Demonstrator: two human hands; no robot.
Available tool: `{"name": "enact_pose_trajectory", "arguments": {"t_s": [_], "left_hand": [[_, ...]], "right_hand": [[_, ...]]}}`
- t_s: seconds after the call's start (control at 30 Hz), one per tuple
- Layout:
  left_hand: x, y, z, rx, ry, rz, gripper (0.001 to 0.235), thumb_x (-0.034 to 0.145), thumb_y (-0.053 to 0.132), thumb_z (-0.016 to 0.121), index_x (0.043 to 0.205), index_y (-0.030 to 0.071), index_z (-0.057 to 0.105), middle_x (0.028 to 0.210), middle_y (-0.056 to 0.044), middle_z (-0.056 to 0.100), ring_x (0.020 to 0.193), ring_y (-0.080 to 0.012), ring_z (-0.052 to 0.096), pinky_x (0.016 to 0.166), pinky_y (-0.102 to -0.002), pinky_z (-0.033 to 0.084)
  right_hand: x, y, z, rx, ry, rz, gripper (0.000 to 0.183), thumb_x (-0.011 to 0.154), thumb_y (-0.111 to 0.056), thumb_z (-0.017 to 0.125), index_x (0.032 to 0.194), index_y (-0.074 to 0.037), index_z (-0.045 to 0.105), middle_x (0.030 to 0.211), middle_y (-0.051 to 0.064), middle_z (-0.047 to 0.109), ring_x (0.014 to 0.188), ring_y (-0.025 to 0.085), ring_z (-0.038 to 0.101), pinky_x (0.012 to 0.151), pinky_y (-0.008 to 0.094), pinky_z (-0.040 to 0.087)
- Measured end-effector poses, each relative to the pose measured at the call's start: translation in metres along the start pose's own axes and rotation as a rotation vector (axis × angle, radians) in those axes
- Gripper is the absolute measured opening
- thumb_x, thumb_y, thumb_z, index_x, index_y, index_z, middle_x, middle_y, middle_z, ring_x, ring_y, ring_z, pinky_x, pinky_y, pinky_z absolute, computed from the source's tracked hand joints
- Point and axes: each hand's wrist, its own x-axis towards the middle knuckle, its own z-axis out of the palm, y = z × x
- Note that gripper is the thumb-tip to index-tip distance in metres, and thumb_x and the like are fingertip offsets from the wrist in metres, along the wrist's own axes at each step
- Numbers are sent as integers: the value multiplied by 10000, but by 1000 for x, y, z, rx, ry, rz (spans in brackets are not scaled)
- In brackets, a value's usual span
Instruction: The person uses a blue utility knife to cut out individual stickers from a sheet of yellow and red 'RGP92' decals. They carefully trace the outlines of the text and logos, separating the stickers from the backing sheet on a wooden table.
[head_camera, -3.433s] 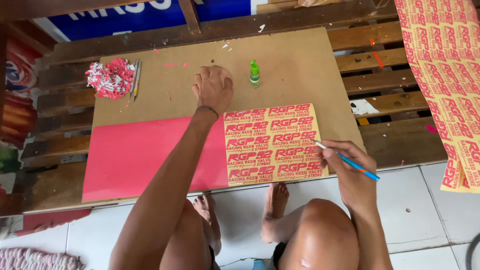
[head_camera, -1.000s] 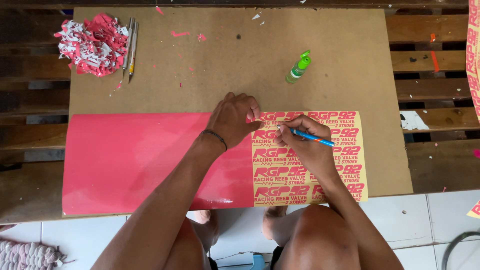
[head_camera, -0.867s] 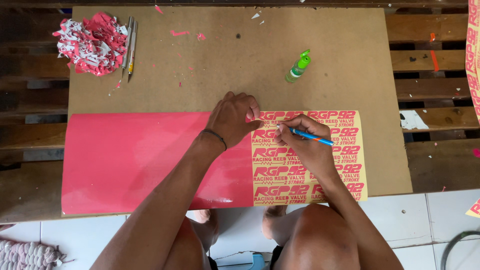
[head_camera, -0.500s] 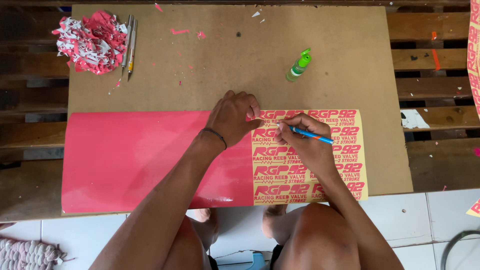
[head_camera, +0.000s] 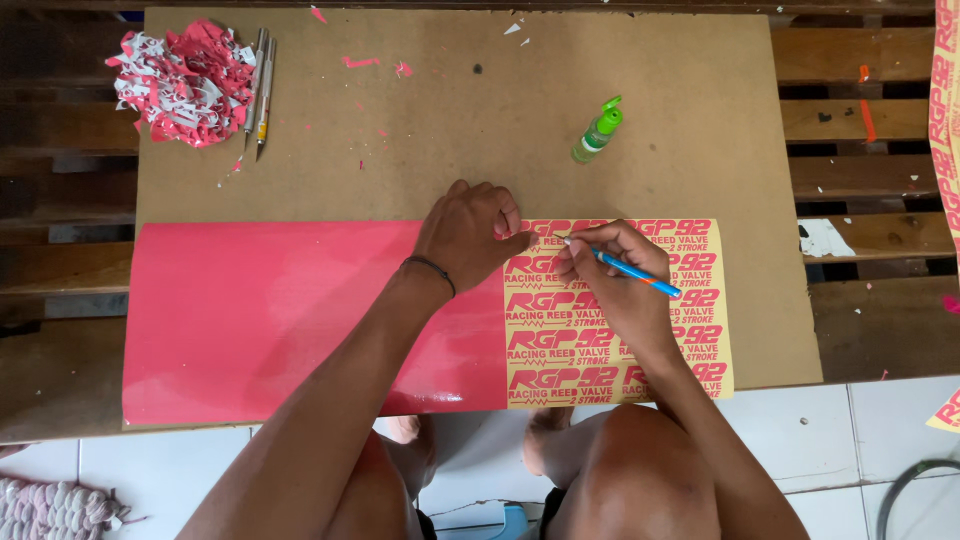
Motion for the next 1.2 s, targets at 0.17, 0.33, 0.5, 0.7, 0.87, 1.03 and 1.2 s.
{"name": "enact_pose_trajectory", "arguments": {"t_s": [0.17,0.33,0.5,0.7,0.87,1.03,1.2], "left_hand": [[10,-7,23,193,37,-20,264,788,423,733,784,230,553,814,25,512,954,-236,513,859,-408,443],[15,-10,34,311,102,-79,261,790,470,683,811,245,552,913,32,523,1033,-256,503,878,-433,426],[1,16,16,271,52,-90,478,795,587,589,1067,195,618,1101,-29,603,1128,-273,496,949,-439,400],[6,19,28,303,84,-237,494,877,402,574,1285,124,589,1319,-57,562,1296,-240,442,1063,-337,306],[37,-1,69,439,-56,-258,550,856,392,586,1353,167,515,1345,-81,545,1252,-278,452,1070,-428,309],[16,24,30,354,-122,-260,674,742,330,648,1373,192,457,1318,-117,513,1224,-327,392,1029,-498,288],[-4,29,19,228,16,-297,384,855,262,506,1233,212,553,1266,-12,586,1185,-230,459,1021,-374,300]], "right_hand": [[2,13,-9,30,55,-30,119,969,24,583,1050,108,607,860,251,679,737,273,709,629,383,636],[17,-7,6,40,52,-36,116,986,1,592,1081,66,604,877,181,678,742,196,682,640,313,607],[50,-88,73,-74,-118,-203,134,976,-1,651,1087,73,634,919,218,689,754,220,697,645,339,622],[106,-111,197,-45,-419,-444,139,891,-3,715,1029,-15,723,843,150,712,715,159,680,593,274,601],[140,-87,286,-79,-506,-553,118,891,-36,688,1001,-42,729,791,135,708,700,124,623,562,284,542],[151,-62,314,-216,-434,-405,108,891,-100,666,958,-112,750,773,105,725,640,122,616,547,311,524],[127,-100,270,-157,-347,-330,110,934,-152,626,950,-78,706,730,79,699,594,101,587,553,217,541]]}}
